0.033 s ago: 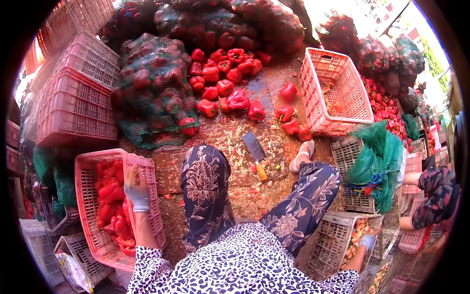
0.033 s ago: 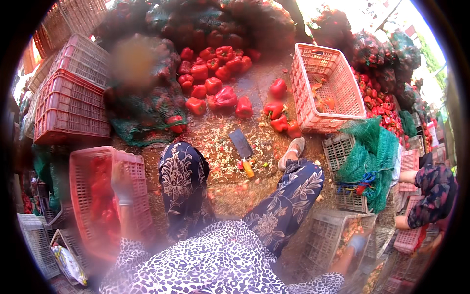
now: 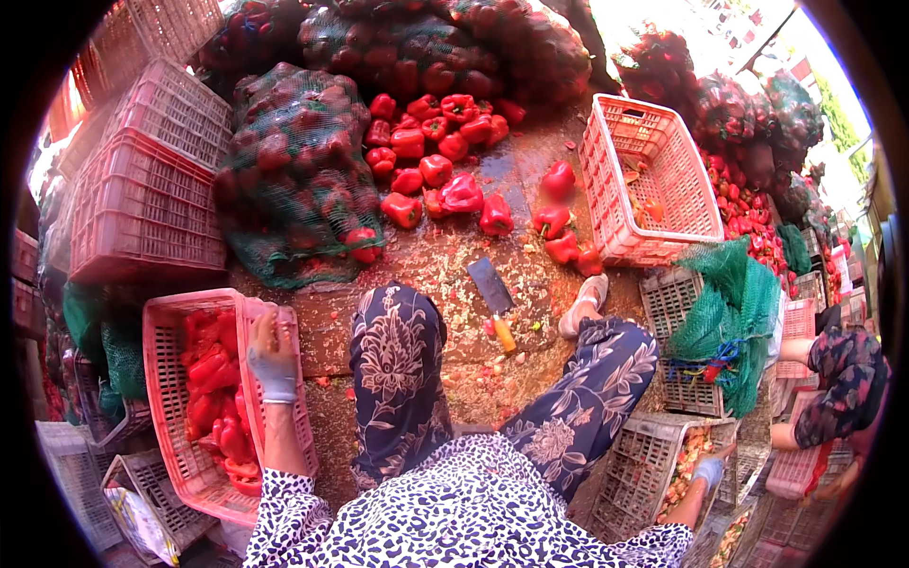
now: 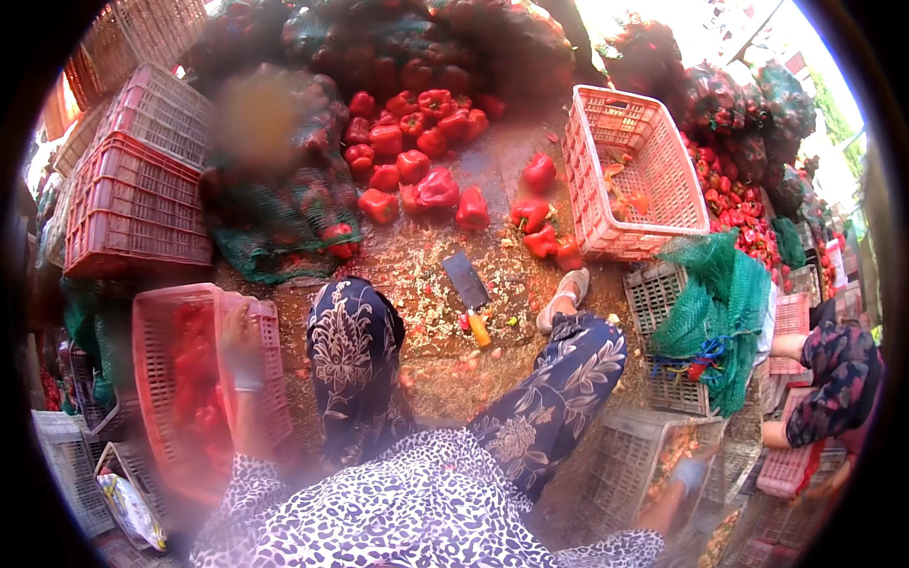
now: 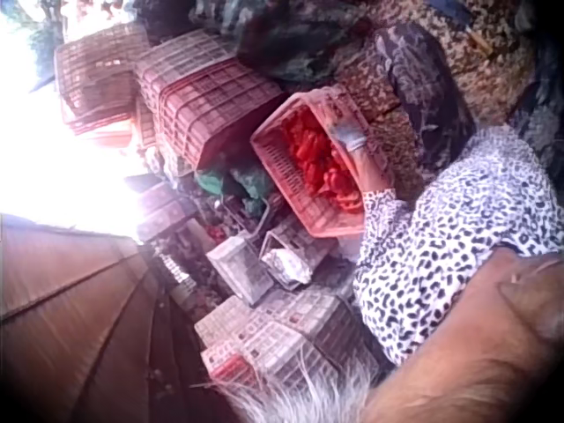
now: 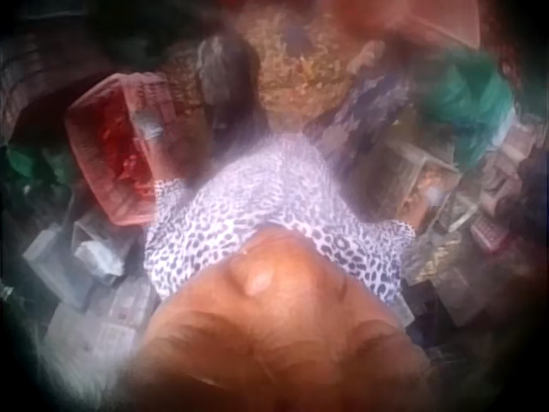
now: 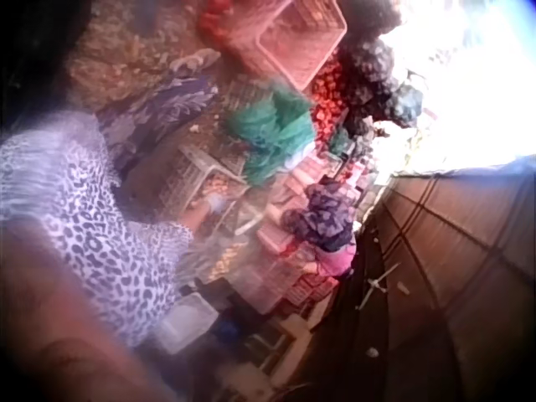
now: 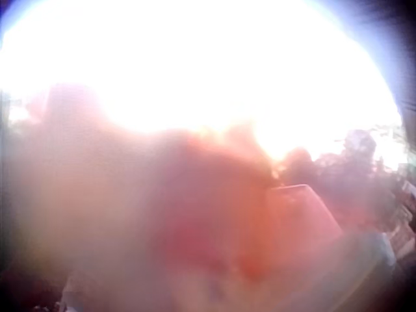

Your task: The person removes the cores and seeds from red bell peppers by hand and with a knife before placing them into a nearby plastic crate.

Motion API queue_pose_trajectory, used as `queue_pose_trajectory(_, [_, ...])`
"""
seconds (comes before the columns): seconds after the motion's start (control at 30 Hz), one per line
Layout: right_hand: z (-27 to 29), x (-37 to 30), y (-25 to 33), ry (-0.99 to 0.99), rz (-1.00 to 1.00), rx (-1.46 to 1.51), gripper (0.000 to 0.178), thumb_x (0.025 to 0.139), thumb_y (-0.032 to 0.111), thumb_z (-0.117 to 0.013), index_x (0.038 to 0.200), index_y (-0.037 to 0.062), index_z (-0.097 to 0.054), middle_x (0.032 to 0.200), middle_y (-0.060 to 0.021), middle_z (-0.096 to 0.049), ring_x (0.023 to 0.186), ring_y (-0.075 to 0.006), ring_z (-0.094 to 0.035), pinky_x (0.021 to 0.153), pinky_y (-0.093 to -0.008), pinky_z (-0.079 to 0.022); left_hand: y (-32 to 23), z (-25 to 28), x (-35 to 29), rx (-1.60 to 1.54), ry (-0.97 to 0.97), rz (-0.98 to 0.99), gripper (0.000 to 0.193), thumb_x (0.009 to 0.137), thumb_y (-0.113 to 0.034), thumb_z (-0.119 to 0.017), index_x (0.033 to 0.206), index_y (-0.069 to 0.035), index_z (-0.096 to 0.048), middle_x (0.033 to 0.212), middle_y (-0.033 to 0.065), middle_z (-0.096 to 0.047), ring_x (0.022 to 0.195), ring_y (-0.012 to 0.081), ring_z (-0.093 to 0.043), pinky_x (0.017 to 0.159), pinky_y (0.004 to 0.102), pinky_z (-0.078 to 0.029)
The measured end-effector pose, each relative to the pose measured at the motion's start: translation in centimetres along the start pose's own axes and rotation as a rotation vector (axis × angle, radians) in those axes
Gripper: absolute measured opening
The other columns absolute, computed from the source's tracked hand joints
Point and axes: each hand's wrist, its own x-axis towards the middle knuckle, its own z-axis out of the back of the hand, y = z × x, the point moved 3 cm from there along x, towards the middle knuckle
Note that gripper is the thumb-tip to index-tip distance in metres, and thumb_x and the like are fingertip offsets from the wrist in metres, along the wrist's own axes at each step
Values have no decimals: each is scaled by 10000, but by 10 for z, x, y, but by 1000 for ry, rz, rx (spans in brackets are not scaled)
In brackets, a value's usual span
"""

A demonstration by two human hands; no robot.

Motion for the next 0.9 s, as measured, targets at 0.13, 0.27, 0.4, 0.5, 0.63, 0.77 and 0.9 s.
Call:
queue_pose_trajectory(0.13, [103, -5, 188, 45, 517, 389, 679, 853, 126, -659, 1451, 26, -352, 1419, -246, -450, 1291, -380, -466, 1068, -402, -381, -24, -61, 19, -266, 113, -12, 256, 908, -19, -563, 1150, -33, -645, 1084, 140, -648, 993, 275, -630, 852, 345, -503])
queue_pose_trajectory(0.27, [199, -56, 399, -114, 1114, 502, 781, 747, 76, -737, 1438, 31, -374, 1363, -196, -516, 1231, -360, -507, 1034, -423, -405, -50, -144, 35, -815, 402, 449, 214, 967, -74, -559, 1158, -26, -643, 986, 17, -663, 757, 72, -602, 638, 230, -496])
queue_pose_trajectory(0.4, [173, -125, 594, -9, 1555, 289, 890, 672, 239, -810, 1442, 142, -375, 1244, -155, -563, 1102, -349, -543, 922, -466, -451, -65, -189, 37, -907, 538, 631, 225, 967, -118, -577, 1168, -45, -645, 973, 0, -666, 703, 50, -585, 571, 201, -464])
queue_pose_trajectory(0.5, [99, -176, 693, 65, 1709, 33, 969, 729, 381, -788, 1518, 247, -241, 1413, -249, -433, 1259, -394, -456, 1030, -471, -385, -70, -220, 36, -947, 649, 662, 254, 978, -151, -572, 1197, -32, -621, 1037, 18, -669, 754, 66, -605, 617, 217, -497])
queue_pose_trajectory(0.63, [37, -231, 796, 75, 1684, 129, 971, 727, 369, -793, 1518, 255, -242, 1432, -249, -416, 1273, -402, -450, 1050, -472, -371, -61, -243, 32, -907, 729, 753, 279, 988, -158, -560, 1236, -31, -583, 972, 47, -672, 710, 70, -588, 588, 213, -484])
queue_pose_trajectory(0.77, [-8, -257, 863, 186, 1600, 137, 938, 720, 294, -788, 1500, 307, -267, 1423, -240, -426, 1249, -425, -469, 1003, -474, -428, -44, -275, 21, -877, 747, 813, 280, 982, -174, -575, 1224, -37, -608, 971, 31, -667, 708, 67, -595, 572, 208, -477])
queue_pose_trajectory(0.9, [-40, -260, 904, 368, 1383, 383, 773, 708, 173, -748, 1403, 303, -435, 1281, -192, -572, 1138, -405, -573, 953, -439, -484, -38, -296, 18, -910, 789, 849, 278, 975, -186, -589, 1208, -39, -629, 1016, 30, -659, 718, 67, -613, 555, 208, -472])
